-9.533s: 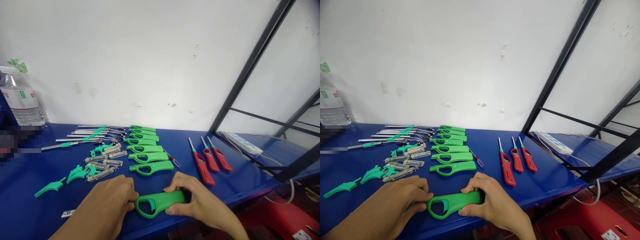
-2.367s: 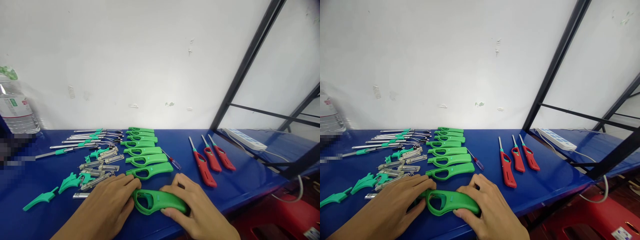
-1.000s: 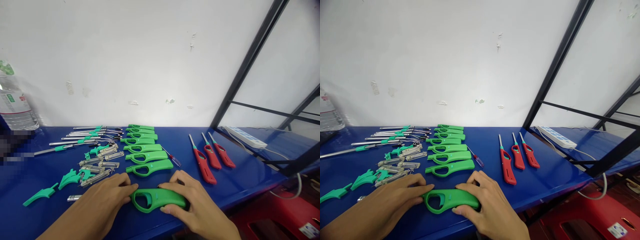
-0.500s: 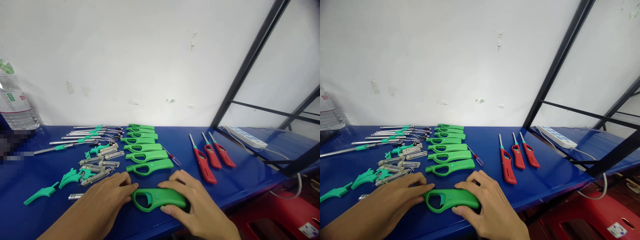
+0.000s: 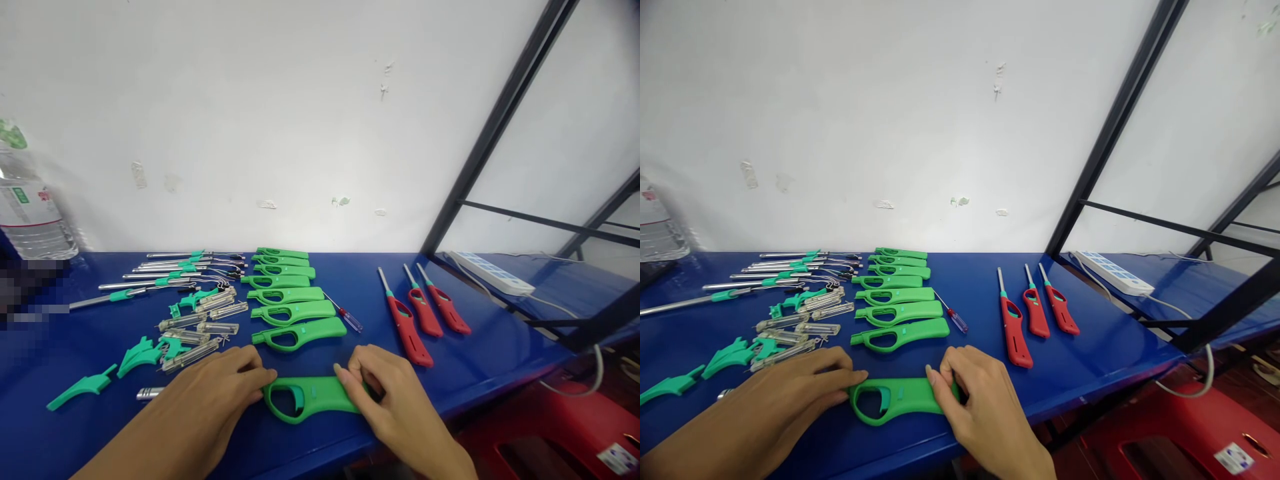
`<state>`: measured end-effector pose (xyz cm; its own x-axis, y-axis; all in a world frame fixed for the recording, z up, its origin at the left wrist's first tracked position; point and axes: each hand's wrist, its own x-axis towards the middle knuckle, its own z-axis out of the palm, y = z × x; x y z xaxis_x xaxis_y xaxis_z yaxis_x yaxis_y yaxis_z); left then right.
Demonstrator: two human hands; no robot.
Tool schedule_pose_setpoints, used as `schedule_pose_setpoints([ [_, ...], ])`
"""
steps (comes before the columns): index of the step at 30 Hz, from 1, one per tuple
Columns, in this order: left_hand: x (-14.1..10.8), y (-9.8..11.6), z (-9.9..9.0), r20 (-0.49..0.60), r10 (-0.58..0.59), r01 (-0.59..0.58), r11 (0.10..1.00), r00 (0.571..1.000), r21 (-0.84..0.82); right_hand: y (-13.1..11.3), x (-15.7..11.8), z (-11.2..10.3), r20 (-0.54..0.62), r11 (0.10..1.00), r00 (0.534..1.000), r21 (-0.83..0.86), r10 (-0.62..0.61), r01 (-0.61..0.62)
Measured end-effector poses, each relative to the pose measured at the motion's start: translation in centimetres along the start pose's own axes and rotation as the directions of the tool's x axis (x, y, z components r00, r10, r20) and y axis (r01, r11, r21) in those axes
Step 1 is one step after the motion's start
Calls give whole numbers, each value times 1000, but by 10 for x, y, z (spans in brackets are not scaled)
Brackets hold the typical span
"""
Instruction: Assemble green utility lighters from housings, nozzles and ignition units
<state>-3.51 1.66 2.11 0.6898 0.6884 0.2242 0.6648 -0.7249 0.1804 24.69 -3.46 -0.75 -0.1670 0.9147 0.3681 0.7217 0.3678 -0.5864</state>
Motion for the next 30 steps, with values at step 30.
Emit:
schedule_pose_setpoints([
  [30,-3,-2,13,31,-52,52,999,998,15,1,9,3,94,998,995,-54,39,-34],
])
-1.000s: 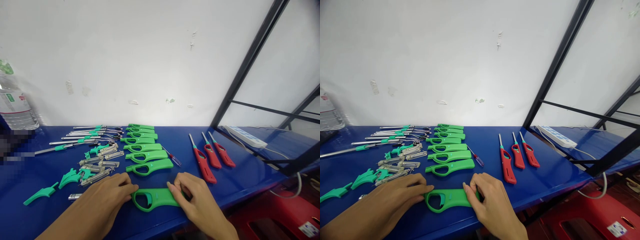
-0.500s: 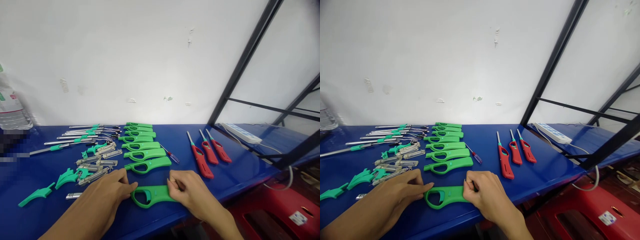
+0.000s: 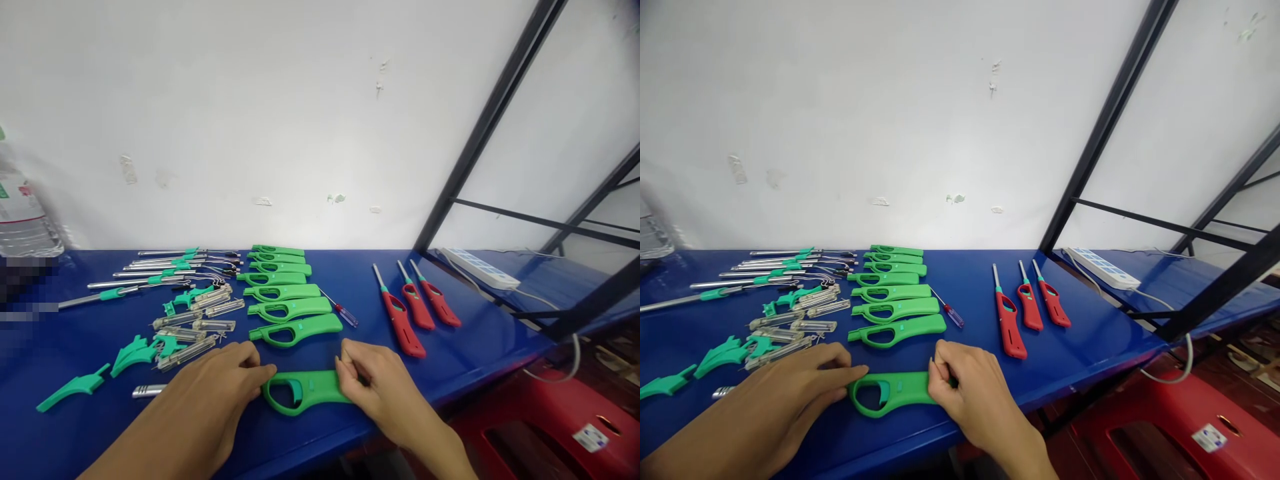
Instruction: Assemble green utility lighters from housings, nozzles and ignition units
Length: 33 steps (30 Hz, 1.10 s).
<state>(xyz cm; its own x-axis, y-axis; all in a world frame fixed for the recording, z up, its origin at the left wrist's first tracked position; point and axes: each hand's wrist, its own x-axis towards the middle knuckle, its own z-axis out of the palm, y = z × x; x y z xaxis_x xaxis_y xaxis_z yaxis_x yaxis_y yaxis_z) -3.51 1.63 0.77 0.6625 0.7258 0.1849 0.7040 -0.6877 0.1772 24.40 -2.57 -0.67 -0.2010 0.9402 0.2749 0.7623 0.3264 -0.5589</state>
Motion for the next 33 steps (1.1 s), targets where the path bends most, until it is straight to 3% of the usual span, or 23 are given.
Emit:
schedule_pose_setpoints([
  [3,-3,1,-5,14,46,-47,996,999,81,2,-2,2,-47,1000,999,22,-20,21],
  [8,-6,8,-3,-65,102,-83,966,993,244,0,-9,1,-135,997,990,62,-41,49],
  [13,2,23,3,-90,175,-145,950,980,277,-10,-11,-4,32,999,999,30,-41,40],
  [16,5,22,7,-180,262,-198,930,948,310,-11,-10,-5,49,1000,999,18,-14,13],
  [21,1,-4,-5,-387,285,-138,921,877,366,-10,-10,-6,14,999,1000,46,25,-26],
  [25,3,-14,-11,-347,363,-231,901,864,368,-9,-12,-8,25,997,999,64,46,-47],
  [28,9,-8,-2,-304,355,-250,909,884,335,-8,-14,-10,34,993,997,95,66,-69],
  [33,12,2,13,-322,316,-220,928,892,302,-4,-17,-12,-2,988,999,152,40,-39],
])
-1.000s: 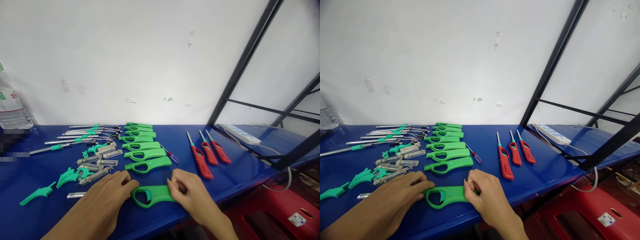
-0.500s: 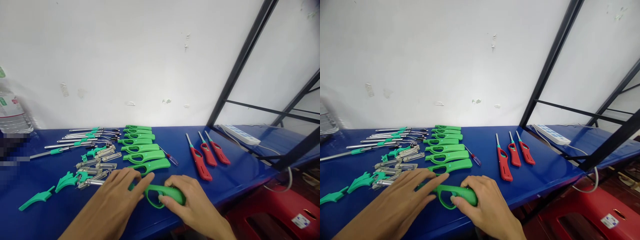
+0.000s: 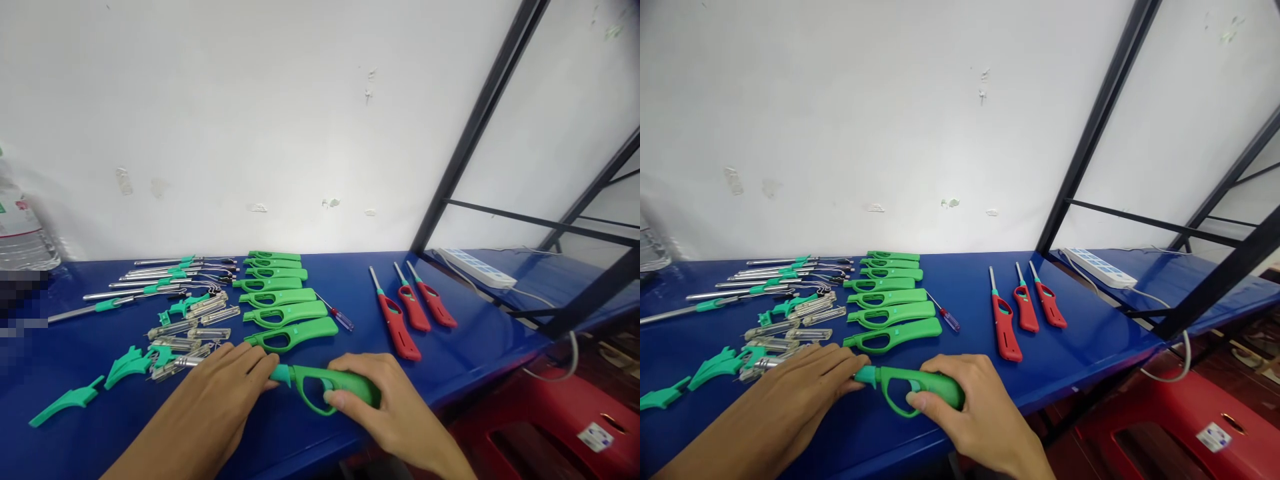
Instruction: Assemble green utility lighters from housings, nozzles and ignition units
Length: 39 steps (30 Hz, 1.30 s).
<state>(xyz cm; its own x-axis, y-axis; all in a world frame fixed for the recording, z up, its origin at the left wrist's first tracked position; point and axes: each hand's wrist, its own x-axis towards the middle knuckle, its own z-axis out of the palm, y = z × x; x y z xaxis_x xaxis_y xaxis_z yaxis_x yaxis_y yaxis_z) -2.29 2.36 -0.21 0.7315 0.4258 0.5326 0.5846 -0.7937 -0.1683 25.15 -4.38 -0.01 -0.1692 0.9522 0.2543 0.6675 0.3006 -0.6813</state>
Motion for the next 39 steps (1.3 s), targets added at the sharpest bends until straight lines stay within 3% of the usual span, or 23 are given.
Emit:
schedule_pose_setpoints([
  [5,7,10,-8,5,0,0,999,1000,-51,-3,2,-4,48,998,997,19,-66,65],
  [10,14,15,-8,78,-48,60,985,996,-161,-3,0,-7,12,992,992,21,-125,125],
  [20,13,22,0,-131,-1,-15,993,991,-115,-5,8,-13,120,996,991,76,-62,53],
  [34,6,17,2,-23,26,-27,999,999,-34,-6,2,-10,85,999,996,22,36,-38],
  [39,-4,17,2,83,-76,82,994,994,-68,-5,2,-10,96,998,995,47,39,-43],
])
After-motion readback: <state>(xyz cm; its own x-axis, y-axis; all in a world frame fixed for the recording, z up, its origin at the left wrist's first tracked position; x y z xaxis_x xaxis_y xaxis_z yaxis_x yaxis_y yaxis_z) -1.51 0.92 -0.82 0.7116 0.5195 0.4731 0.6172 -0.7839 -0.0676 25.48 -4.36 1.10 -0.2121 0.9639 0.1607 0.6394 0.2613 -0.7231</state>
